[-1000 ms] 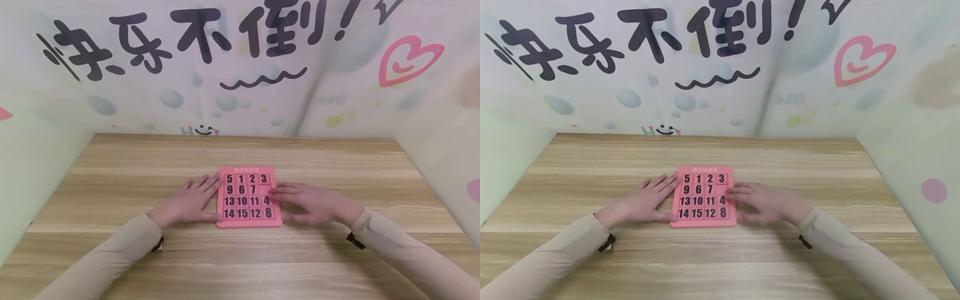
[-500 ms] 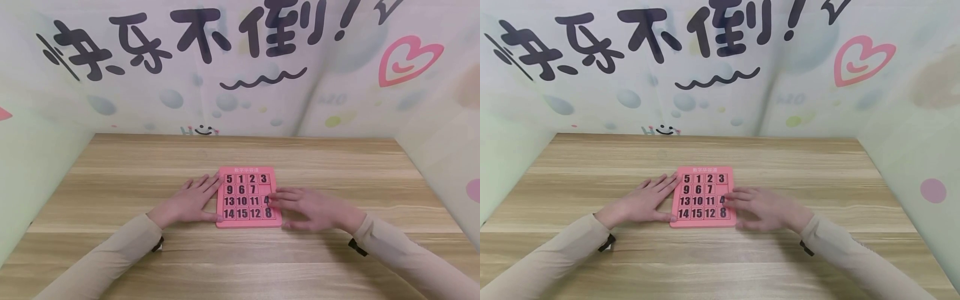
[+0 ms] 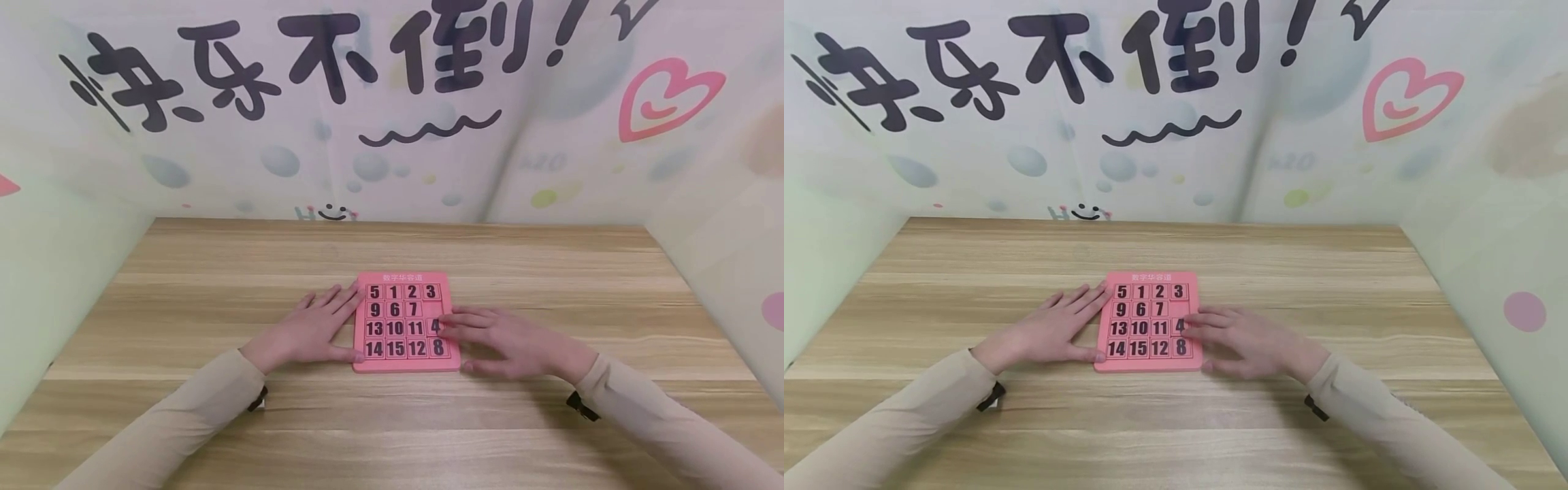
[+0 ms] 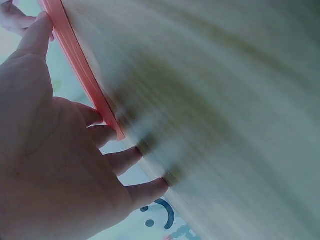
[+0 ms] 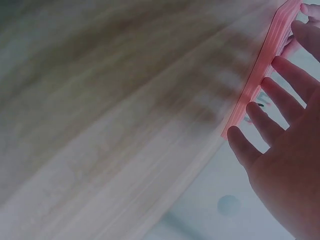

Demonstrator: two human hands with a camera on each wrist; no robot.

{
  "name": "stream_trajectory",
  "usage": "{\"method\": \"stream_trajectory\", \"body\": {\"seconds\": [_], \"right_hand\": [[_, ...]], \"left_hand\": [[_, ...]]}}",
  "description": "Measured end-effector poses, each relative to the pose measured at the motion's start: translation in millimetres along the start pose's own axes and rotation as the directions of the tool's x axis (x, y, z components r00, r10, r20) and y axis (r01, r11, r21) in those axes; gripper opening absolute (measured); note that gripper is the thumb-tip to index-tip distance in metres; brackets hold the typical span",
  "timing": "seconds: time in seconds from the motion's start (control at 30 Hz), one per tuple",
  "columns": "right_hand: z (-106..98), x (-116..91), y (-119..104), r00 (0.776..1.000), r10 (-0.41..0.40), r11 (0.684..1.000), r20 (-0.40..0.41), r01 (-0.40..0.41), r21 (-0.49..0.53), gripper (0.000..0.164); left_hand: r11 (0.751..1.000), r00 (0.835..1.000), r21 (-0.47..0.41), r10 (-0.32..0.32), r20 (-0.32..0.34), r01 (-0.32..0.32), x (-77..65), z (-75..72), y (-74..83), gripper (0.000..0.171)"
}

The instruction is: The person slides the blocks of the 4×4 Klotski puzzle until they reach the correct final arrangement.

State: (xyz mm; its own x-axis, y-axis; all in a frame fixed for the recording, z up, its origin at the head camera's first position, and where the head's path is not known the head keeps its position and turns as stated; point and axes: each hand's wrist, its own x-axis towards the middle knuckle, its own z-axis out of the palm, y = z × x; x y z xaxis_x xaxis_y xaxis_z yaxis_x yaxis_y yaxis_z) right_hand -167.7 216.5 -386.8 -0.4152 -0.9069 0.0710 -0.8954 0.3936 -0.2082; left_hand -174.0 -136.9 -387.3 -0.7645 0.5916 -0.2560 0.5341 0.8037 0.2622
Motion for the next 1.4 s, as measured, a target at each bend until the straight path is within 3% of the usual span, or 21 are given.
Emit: {"method": "stream_trajectory", "body": {"seconds": [0.67, 1.4], "right_hand": [[2.6, 1.5, 3.6, 1.000, 0.021, 1.000, -0.020, -0.021, 0.018, 0.053], [0.0, 6.1, 6.3, 0.997, 0.071, 0.997, 0.010, -0.071, 0.040, 0.056]], "left_hand": [[1.000, 1.000, -0.010, -0.003, 0.012, 0.003, -0.3, -0.4, 2.7, 0.104], [1.000, 1.000, -0.007, -0.007, 0.010, 0.007, -1.8, -0.9, 1.4, 0.103]]}}
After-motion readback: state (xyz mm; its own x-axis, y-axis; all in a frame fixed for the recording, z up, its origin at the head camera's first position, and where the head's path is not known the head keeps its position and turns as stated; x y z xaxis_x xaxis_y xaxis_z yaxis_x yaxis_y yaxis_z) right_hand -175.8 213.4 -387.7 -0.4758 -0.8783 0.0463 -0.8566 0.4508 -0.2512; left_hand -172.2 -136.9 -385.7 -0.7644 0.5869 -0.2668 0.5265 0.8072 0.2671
